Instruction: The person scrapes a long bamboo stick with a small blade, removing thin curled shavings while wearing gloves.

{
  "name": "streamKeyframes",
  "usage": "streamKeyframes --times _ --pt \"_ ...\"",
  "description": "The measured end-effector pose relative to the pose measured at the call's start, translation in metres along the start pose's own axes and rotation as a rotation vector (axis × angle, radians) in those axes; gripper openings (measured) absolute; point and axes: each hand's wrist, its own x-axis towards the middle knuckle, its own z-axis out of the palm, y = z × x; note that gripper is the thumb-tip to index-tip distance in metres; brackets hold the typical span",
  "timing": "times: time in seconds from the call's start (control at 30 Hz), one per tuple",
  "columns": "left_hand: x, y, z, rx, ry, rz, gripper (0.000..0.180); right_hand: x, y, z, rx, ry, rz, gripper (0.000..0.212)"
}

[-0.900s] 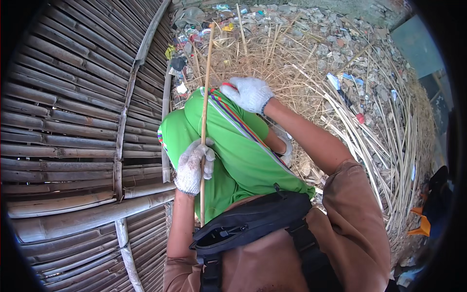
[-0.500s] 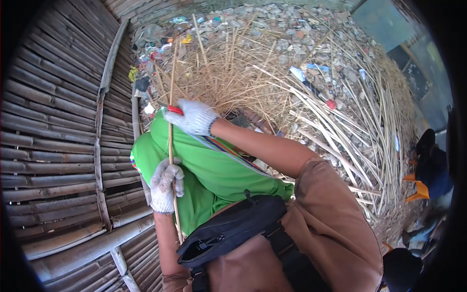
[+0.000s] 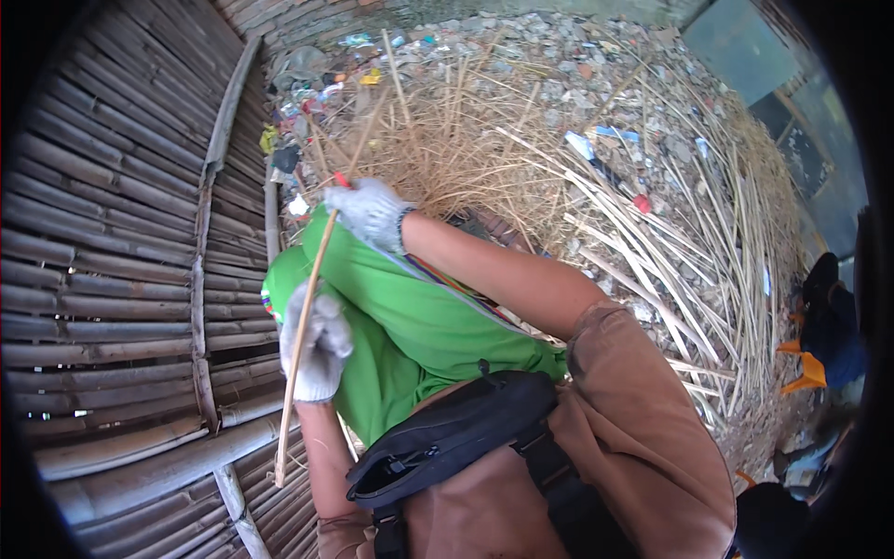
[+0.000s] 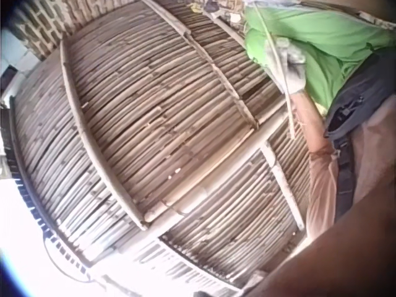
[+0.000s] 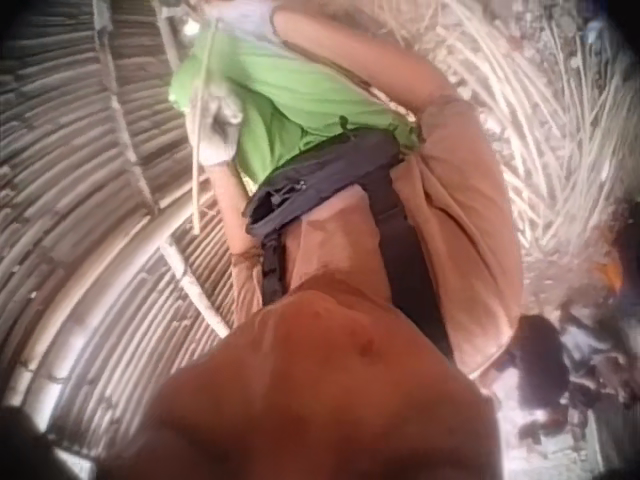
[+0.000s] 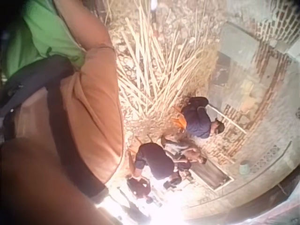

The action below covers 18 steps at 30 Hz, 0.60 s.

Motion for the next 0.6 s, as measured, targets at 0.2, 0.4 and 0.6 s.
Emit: streamKeyframes --times 0.2,0.4,0.6 --pt "0.019 -0.005 0.013 1.152 0.156 0.663 0.044 0.015 0.014 -0.005 0.068 0.02 0.044 0.037" --pt "0.024 -0.01 0.027 0.578 0.114 0.688 0.049 -0.003 -0.021 -0.022 -0.618 -0.17 -0.044 0.072" --pt "0.025 -0.019 0.005 0.596 0.106 0.661 0.046 -0.026 -0.005 -0.038 -0.949 -0.114 -0.25 0.082"
